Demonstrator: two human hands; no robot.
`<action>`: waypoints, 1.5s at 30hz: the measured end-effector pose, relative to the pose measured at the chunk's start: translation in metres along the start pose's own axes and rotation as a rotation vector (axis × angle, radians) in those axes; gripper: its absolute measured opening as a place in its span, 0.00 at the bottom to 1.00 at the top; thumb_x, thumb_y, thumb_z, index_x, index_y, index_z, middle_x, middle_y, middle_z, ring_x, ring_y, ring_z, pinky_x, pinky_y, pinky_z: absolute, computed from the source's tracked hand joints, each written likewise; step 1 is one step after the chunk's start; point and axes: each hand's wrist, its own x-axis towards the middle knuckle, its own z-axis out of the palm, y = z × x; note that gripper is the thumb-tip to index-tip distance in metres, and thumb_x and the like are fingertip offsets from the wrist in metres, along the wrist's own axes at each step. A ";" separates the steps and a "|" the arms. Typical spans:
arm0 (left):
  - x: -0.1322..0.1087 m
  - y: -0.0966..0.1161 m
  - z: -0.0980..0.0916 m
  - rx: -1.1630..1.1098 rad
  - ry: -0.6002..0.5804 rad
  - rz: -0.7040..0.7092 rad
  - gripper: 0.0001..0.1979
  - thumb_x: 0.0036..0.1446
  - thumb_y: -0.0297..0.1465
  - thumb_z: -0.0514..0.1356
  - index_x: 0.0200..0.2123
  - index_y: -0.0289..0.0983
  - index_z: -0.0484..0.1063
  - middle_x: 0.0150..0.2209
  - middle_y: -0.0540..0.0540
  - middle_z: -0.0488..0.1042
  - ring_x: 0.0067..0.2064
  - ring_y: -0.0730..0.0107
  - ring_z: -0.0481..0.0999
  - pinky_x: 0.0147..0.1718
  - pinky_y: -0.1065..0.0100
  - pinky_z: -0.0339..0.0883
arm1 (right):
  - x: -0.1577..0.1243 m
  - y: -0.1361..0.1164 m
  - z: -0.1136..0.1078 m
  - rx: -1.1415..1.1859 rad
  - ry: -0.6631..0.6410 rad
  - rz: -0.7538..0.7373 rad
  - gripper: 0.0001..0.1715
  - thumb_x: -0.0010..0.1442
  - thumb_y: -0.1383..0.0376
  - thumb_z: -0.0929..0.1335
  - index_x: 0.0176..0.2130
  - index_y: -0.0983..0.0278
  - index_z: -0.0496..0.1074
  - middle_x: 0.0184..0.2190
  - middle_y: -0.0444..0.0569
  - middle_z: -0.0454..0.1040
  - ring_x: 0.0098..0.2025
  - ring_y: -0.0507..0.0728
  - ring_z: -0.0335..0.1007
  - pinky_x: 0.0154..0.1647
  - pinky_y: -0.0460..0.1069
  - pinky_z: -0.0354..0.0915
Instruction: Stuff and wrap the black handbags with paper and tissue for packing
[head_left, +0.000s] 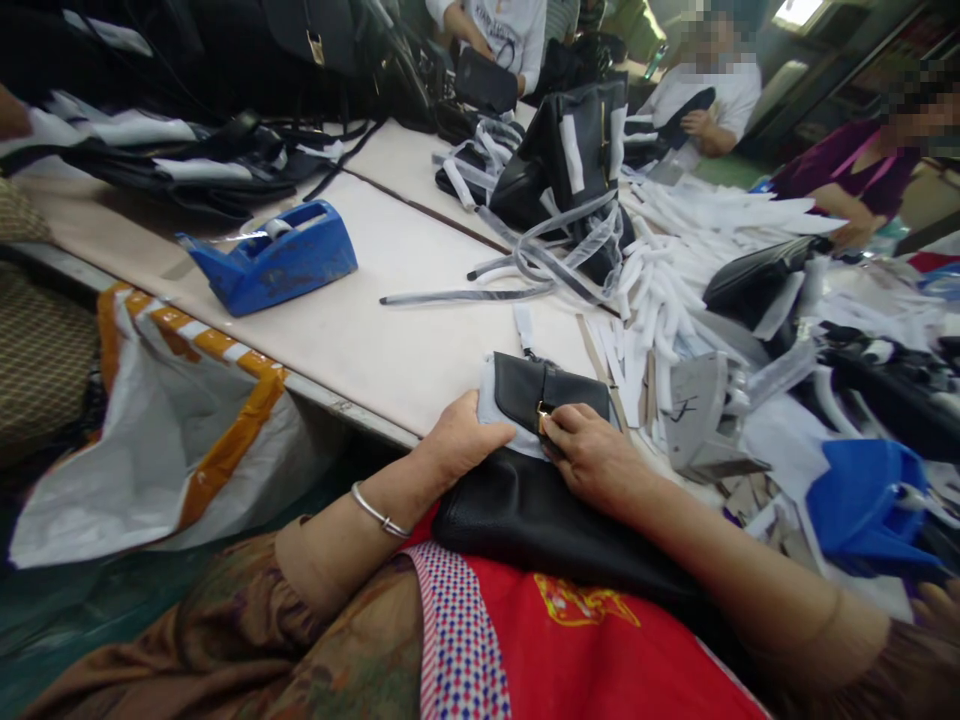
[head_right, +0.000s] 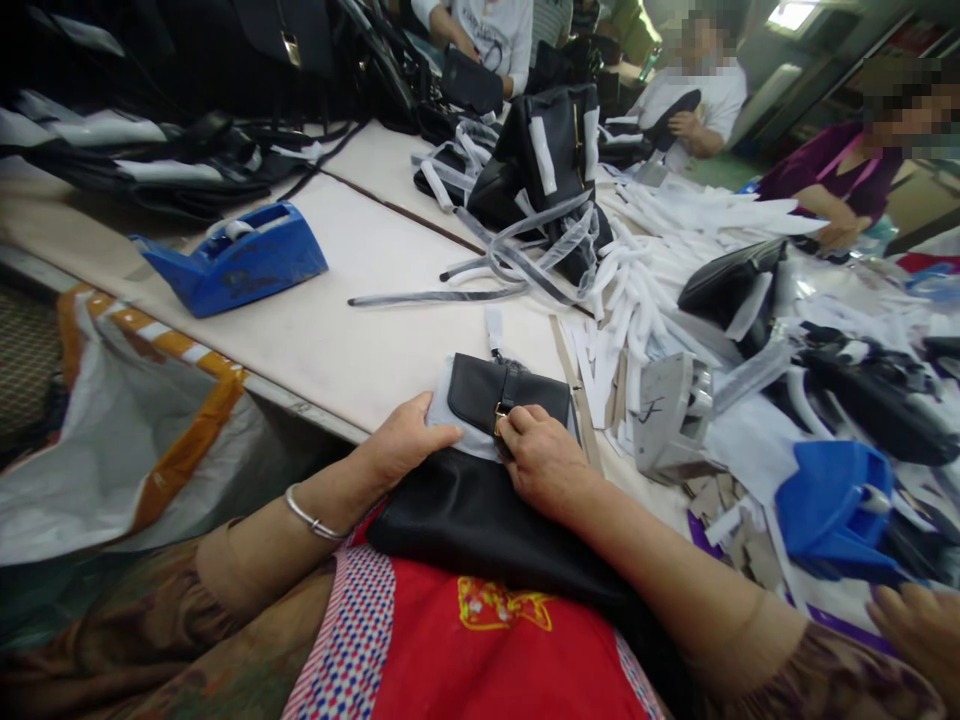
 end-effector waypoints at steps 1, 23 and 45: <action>0.000 0.001 0.001 0.011 0.007 0.006 0.19 0.47 0.34 0.64 0.44 0.34 0.74 0.36 0.46 0.80 0.39 0.62 0.77 0.38 0.67 0.71 | 0.000 -0.002 0.000 -0.039 -0.016 -0.005 0.16 0.64 0.67 0.64 0.49 0.65 0.74 0.42 0.58 0.71 0.46 0.64 0.64 0.49 0.58 0.67; 0.003 -0.011 0.003 0.008 -0.002 0.031 0.24 0.45 0.34 0.67 0.46 0.32 0.74 0.41 0.42 0.81 0.41 0.60 0.79 0.40 0.65 0.71 | -0.001 0.023 -0.016 0.437 0.089 0.244 0.25 0.69 0.53 0.59 0.41 0.61 0.80 0.44 0.52 0.74 0.44 0.58 0.72 0.48 0.52 0.65; 0.031 -0.016 0.007 -0.117 0.134 -0.102 0.23 0.47 0.44 0.69 0.39 0.31 0.75 0.35 0.38 0.81 0.35 0.60 0.79 0.32 0.68 0.69 | -0.039 0.034 -0.008 0.405 0.413 0.391 0.26 0.62 0.53 0.67 0.55 0.61 0.73 0.57 0.57 0.69 0.59 0.65 0.65 0.63 0.62 0.59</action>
